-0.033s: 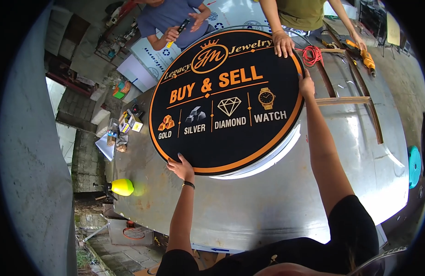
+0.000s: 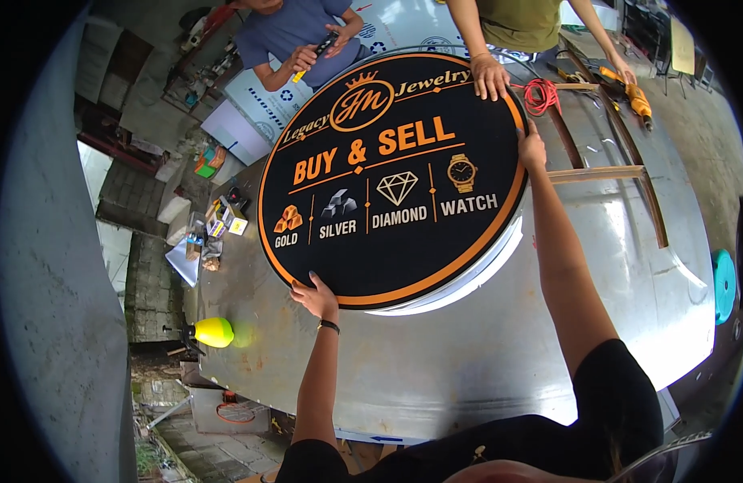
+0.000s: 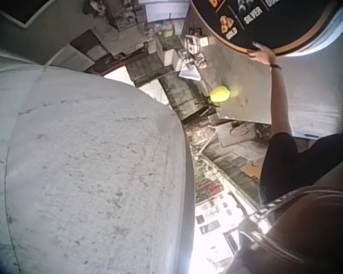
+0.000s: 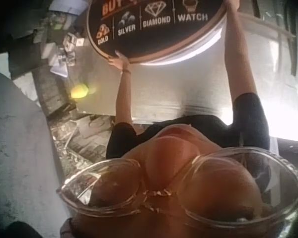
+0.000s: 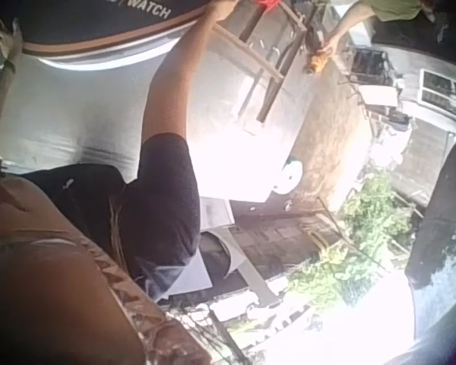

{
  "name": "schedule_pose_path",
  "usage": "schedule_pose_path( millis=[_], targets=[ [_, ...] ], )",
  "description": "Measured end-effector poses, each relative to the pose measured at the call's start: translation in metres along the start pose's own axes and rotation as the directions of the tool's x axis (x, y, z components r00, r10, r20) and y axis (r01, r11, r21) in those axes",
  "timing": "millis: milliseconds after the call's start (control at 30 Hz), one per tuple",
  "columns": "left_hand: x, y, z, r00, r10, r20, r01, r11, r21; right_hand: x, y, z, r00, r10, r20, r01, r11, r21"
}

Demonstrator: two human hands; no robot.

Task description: Assembling and testing a large circular backlit sign on a metal fabrication table.

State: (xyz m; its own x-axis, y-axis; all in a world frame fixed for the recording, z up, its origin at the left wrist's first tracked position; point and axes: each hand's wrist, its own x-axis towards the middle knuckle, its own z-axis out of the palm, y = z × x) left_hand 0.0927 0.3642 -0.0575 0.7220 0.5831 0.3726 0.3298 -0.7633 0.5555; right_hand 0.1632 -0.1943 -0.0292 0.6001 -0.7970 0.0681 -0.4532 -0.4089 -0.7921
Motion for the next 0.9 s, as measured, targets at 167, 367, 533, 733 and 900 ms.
schedule_pose_path(
  millis=[167,367,533,733,900],
  targets=[
    [-0.002,0.001,0.001,1.000,0.003,0.025,-0.002,1.000,-0.030,-0.002,-0.003,-0.004,1.000,0.023,0.003,-0.023,1.000,0.021],
    [-0.001,-0.001,0.004,0.999,0.000,0.034,0.000,1.000,0.005,-0.001,-0.001,-0.005,1.000,0.025,0.011,-0.026,0.999,0.037],
    [0.000,0.000,0.003,0.999,-0.023,0.049,0.021,0.999,0.043,-0.005,-0.004,-0.007,0.999,0.034,0.011,-0.034,0.999,0.038],
    [0.003,-0.005,0.005,0.999,-0.015,0.042,0.013,0.998,0.057,-0.010,-0.009,-0.010,0.998,0.058,0.033,-0.059,0.997,0.051],
    [0.000,-0.001,0.005,0.998,-0.015,0.059,0.011,0.998,0.061,-0.010,-0.009,-0.014,0.998,0.061,0.030,-0.062,0.997,0.045]
  ],
)
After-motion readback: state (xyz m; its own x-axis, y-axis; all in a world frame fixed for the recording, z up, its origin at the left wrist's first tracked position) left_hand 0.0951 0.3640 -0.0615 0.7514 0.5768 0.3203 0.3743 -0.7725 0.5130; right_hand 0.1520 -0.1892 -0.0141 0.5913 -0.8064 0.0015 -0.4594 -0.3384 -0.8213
